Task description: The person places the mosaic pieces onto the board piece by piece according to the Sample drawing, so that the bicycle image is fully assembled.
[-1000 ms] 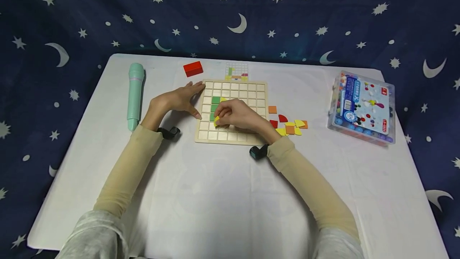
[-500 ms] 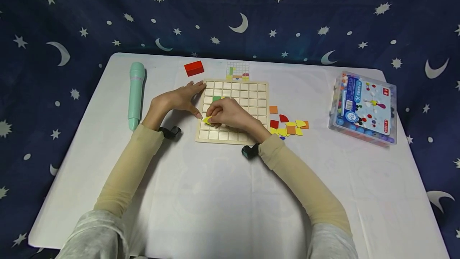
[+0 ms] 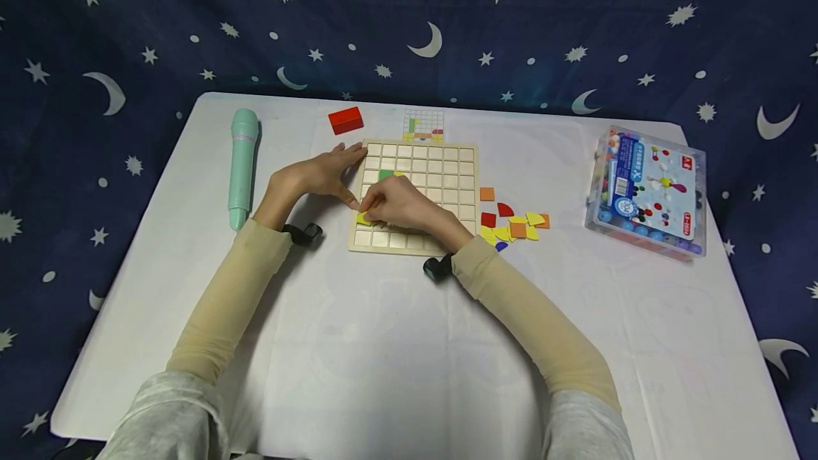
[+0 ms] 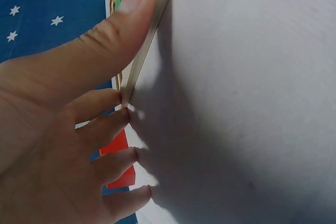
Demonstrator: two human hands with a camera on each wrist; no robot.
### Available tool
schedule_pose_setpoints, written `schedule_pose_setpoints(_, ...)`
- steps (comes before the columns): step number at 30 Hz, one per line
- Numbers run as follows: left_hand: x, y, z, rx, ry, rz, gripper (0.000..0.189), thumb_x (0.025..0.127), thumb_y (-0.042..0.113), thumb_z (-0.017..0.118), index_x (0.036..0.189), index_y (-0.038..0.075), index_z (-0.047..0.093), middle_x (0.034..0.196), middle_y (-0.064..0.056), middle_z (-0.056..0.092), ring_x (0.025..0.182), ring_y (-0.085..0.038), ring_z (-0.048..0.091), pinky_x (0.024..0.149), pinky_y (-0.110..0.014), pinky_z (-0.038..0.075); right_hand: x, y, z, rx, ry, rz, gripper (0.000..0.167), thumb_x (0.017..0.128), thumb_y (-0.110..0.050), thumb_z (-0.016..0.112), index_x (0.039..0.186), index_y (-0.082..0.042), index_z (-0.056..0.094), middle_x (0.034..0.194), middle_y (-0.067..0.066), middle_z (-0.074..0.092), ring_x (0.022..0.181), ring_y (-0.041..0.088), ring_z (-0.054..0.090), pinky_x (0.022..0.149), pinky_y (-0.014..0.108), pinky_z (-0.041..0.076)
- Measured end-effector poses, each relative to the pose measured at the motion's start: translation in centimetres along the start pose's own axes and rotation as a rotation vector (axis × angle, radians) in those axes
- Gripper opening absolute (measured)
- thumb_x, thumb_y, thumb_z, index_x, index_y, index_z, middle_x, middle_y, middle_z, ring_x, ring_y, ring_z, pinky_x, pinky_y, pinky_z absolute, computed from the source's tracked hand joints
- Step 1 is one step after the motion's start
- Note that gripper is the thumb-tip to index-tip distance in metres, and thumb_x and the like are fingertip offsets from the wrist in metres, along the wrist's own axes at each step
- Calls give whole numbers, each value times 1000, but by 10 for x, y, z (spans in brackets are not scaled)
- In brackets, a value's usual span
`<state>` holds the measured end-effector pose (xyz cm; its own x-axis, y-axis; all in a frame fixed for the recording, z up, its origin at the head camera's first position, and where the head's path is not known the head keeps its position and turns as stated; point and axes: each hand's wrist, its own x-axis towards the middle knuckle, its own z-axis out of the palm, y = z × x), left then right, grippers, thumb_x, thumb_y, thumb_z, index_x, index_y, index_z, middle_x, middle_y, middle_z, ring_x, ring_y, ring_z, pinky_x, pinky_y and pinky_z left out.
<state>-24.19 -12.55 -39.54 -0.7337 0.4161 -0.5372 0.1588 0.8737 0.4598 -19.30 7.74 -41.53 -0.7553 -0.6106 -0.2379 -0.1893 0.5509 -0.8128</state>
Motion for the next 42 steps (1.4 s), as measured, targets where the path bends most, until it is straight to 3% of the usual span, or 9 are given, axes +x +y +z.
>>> schedule_pose_setpoints(7,0,3,0,3,-1,-3,116,78,28,90,167,22,16,175,2,3,162,-24,-6,127,-62,10,1,-2,2,-86,-15,-16,9,93,-9,75,98,-9,82,86,0,76,72,12,58,67,24,47)
schedule_pose_setpoints(14,-2,3,0,10,6,-11,114,79,26,89,167,20,16,175,1,3,162,-25,-6,127,-63,11,0,-7,5,-224,5,-114,11,92,-6,75,99,-7,84,97,3,77,89,15,61,79,27,50)
schedule_pose_setpoints(20,-1,4,-1,7,-3,-15,115,80,25,89,167,21,15,175,2,1,162,-24,-7,127,-63,10,0,-9,8,-277,4,-147,13,93,-4,73,101,-6,83,98,6,74,95,18,64,85,31,53)
schedule_pose_setpoints(28,1,3,-1,13,0,-21,116,79,27,90,167,21,15,175,2,1,162,-25,-7,127,-63,11,-4,-2,2,-226,18,-126,20,92,-2,72,111,-5,77,91,4,70,84,15,60,76,27,51)
schedule_pose_setpoints(37,4,5,2,7,11,-25,118,77,28,92,167,20,16,175,0,3,162,-25,-6,127,-62,11,-30,16,-14,-151,52,-38,19,94,-8,73,113,-9,77,92,2,68,85,17,58,75,28,48)
schedule_pose_setpoints(42,4,5,3,8,15,-40,118,76,27,92,167,21,16,175,0,3,162,-25,-6,127,-61,11,-46,24,-23,-154,92,-31,19,94,-10,74,112,-10,78,98,1,72,83,18,56,72,29,46)
